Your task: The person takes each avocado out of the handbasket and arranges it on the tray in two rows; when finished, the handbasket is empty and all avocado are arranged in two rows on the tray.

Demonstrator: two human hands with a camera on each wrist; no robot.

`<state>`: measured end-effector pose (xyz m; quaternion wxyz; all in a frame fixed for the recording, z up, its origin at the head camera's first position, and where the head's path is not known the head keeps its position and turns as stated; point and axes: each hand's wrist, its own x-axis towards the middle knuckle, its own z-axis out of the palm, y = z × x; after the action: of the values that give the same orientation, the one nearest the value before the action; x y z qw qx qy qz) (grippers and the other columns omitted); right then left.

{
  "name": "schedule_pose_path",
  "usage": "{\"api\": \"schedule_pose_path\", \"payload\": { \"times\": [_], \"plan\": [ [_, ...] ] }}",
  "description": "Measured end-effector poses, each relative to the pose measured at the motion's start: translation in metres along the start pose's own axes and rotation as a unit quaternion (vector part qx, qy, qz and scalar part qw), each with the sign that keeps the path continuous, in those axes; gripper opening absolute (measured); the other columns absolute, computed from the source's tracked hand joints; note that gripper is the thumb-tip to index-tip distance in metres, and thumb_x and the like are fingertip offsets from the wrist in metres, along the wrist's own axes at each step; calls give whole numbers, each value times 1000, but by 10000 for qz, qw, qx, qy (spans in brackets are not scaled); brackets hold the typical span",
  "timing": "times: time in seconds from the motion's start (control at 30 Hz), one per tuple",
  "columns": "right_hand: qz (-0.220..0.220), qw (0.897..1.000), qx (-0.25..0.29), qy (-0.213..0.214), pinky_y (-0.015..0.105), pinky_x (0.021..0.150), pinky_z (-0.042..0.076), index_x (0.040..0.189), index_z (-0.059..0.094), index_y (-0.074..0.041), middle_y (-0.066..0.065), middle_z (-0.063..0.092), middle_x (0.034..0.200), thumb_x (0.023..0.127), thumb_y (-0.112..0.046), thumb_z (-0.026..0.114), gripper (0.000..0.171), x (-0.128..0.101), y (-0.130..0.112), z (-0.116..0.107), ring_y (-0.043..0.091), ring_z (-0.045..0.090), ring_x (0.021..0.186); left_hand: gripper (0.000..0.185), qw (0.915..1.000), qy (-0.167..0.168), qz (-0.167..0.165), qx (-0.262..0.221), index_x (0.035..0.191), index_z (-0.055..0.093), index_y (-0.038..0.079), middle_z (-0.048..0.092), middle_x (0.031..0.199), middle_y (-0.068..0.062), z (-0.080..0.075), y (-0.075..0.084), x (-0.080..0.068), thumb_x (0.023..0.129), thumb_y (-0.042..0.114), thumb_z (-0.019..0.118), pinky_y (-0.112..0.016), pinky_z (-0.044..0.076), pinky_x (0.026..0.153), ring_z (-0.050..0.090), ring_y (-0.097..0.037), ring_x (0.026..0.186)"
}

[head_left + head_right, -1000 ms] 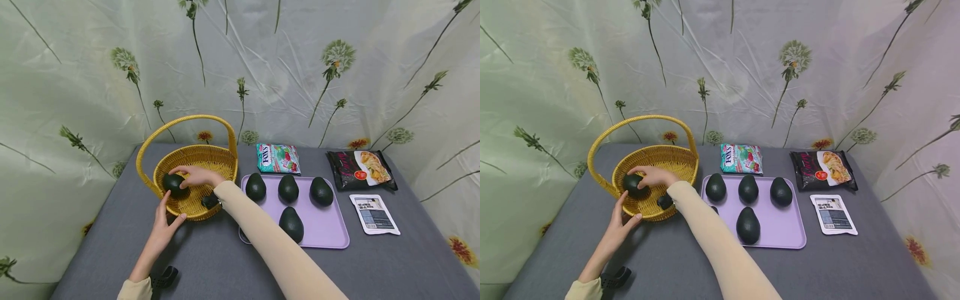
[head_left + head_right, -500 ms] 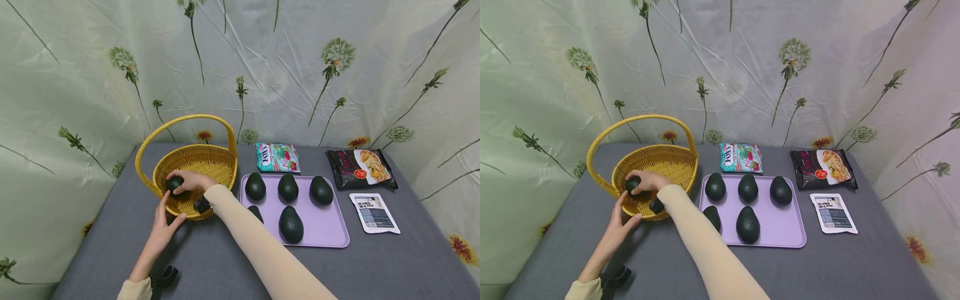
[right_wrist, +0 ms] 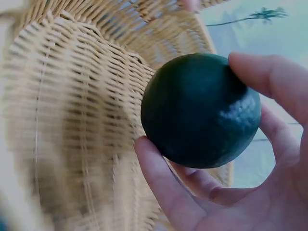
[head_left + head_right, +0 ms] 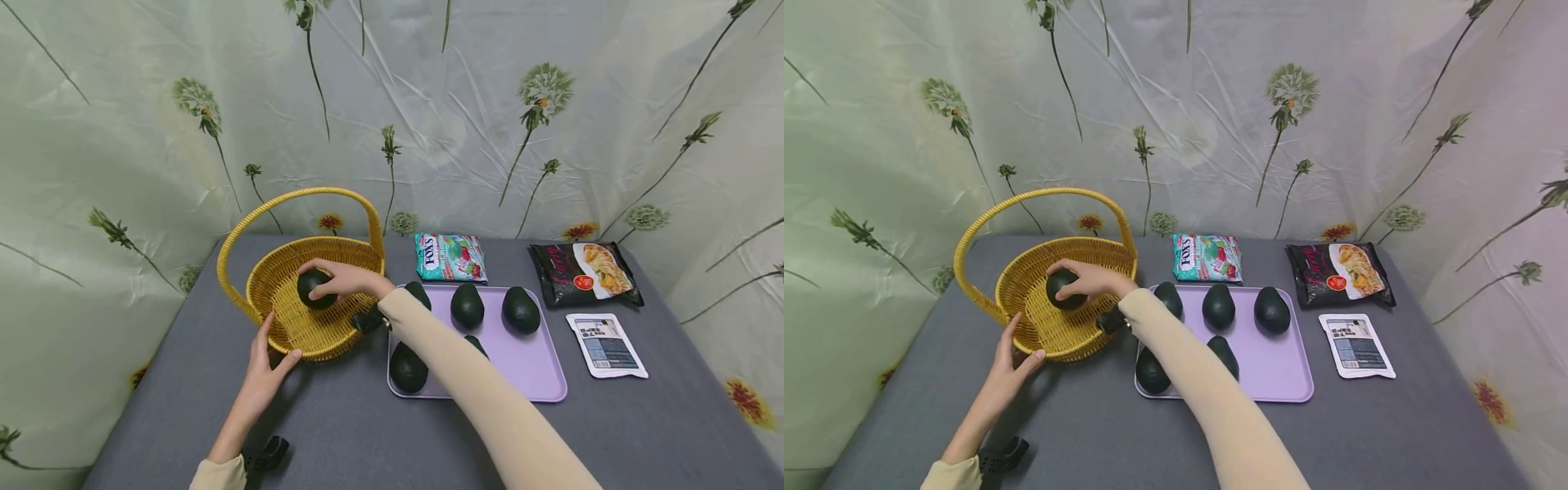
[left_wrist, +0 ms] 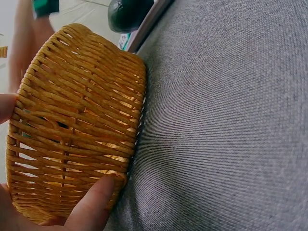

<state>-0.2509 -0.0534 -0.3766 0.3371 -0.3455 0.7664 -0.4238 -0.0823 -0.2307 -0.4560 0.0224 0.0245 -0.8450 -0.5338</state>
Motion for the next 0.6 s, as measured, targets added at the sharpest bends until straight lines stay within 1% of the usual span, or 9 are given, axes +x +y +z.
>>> {"api": "schedule_pose_path", "payload": {
  "times": [0.1, 0.2, 0.27, 0.33, 0.47, 0.53, 0.6],
  "plan": [
    [-173, 9998, 80, -54, 52, 85, 47, 145, 39, -17, 8, 38, 141, 96, -18, 59, 54, -19, 3, -15, 19, 51, 105, 82, 10000, 50, 75, 12, 155, 2, 13, 2, 152, -27, 0, 1, 0, 96, 20, 59, -62, 22, 101, 11, -46, 136],
    [-333, 9994, 113, -51, 49, 82, 49, 146, 38, -18, 5, 38, 141, 96, -19, 58, 54, -41, 9, -29, 20, 54, 100, 82, 9998, 140, 120, 93, 155, 4, 12, 5, 151, -27, 1, 2, 0, 96, 20, 60, -61, 24, 99, 14, -46, 135],
    [-407, 9991, 124, -11, 47, 81, 50, 146, 38, -19, 4, 38, 141, 96, -20, 58, 53, -57, 13, -37, 21, 54, 99, 82, 9998, 147, 122, 109, 155, 4, 12, 5, 152, -27, 2, 2, -1, 96, 20, 60, -60, 25, 100, 14, -45, 136],
    [-428, 9989, 186, 80, 48, 81, 50, 145, 39, -20, 4, 39, 140, 96, -21, 59, 53, -75, 18, -44, 23, 52, 101, 82, 9998, 136, 120, 121, 155, 4, 12, 5, 152, -26, 2, 2, -1, 96, 20, 60, -61, 24, 100, 13, -45, 136],
    [-336, 9981, 393, 345, 49, 84, 49, 144, 41, -24, 6, 45, 134, 95, -22, 60, 52, -115, 30, -55, 24, 49, 111, 82, 9999, 48, 57, 91, 155, 2, 13, 2, 153, -25, 2, 0, -1, 96, 20, 59, -62, 21, 102, 10, -44, 138],
    [-255, 9974, 433, 511, 46, 86, 49, 143, 41, -26, 6, 45, 134, 95, -23, 61, 52, -136, 37, -59, 25, 47, 116, 82, 9999, 45, 39, 101, 155, 2, 13, 2, 154, -24, 2, 0, -1, 97, 20, 59, -62, 21, 103, 9, -44, 138],
    [-185, 9966, 383, 703, 44, 86, 49, 143, 41, -26, 8, 45, 135, 95, -25, 61, 52, -158, 45, -62, 27, 47, 117, 81, 9999, 38, 8, 123, 155, 2, 13, 2, 154, -24, 1, 0, 0, 97, 20, 59, -61, 21, 103, 10, -44, 138]
  ]
}}
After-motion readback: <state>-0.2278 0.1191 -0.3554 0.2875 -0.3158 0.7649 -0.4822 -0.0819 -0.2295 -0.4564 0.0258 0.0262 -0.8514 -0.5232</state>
